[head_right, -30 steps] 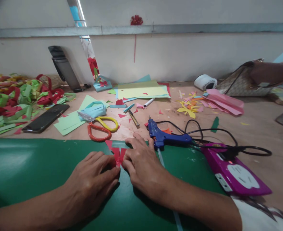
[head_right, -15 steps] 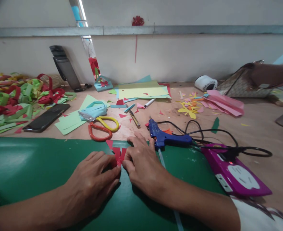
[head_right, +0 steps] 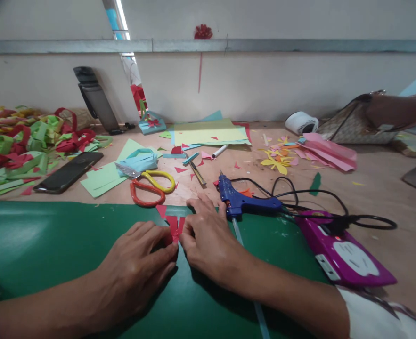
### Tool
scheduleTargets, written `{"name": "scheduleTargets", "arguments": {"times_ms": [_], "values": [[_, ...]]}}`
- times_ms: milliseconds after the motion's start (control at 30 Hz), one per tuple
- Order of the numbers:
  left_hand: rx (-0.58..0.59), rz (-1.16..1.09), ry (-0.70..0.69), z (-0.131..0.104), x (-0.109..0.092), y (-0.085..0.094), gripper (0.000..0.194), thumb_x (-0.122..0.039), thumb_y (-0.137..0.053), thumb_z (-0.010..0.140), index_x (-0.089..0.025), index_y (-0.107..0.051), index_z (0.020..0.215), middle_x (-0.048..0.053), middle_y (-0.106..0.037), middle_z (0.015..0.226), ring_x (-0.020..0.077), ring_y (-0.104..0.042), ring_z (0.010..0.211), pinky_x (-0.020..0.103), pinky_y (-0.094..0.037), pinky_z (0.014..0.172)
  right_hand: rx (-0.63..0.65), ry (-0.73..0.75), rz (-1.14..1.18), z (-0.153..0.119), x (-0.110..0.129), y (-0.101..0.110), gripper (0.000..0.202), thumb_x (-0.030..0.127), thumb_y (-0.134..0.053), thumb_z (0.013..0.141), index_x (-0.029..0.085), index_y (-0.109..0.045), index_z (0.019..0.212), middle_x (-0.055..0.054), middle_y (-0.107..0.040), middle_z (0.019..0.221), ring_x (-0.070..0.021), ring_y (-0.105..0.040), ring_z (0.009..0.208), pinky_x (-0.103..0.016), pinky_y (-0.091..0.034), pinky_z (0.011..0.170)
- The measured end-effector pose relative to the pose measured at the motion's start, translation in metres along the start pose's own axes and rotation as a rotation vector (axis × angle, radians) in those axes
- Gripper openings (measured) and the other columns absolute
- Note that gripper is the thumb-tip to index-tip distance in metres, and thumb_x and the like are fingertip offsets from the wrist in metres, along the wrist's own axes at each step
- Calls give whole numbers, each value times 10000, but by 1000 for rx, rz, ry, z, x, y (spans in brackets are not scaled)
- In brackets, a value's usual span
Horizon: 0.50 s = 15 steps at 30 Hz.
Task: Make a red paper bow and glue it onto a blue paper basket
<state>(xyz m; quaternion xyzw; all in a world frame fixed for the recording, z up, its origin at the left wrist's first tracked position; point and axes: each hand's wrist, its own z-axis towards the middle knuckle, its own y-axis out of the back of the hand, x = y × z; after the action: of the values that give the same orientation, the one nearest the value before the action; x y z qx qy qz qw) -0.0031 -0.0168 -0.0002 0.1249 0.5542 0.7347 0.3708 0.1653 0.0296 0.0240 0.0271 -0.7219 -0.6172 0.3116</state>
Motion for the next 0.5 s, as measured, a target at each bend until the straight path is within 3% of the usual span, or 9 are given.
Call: {"name": "scheduleTargets", "arguments": {"times_ms": [500], "values": [[-6, 11, -4, -1, 1, 0, 205, -217, -440, 905, -154, -635, 899, 89, -567, 851, 212, -462, 756, 360, -374, 652, -15, 53, 2, 4, -5, -3, 174, 133, -522, 745, 183, -527, 579, -97, -513, 1321, -304, -322, 1318, -566, -209, 1030]]}}
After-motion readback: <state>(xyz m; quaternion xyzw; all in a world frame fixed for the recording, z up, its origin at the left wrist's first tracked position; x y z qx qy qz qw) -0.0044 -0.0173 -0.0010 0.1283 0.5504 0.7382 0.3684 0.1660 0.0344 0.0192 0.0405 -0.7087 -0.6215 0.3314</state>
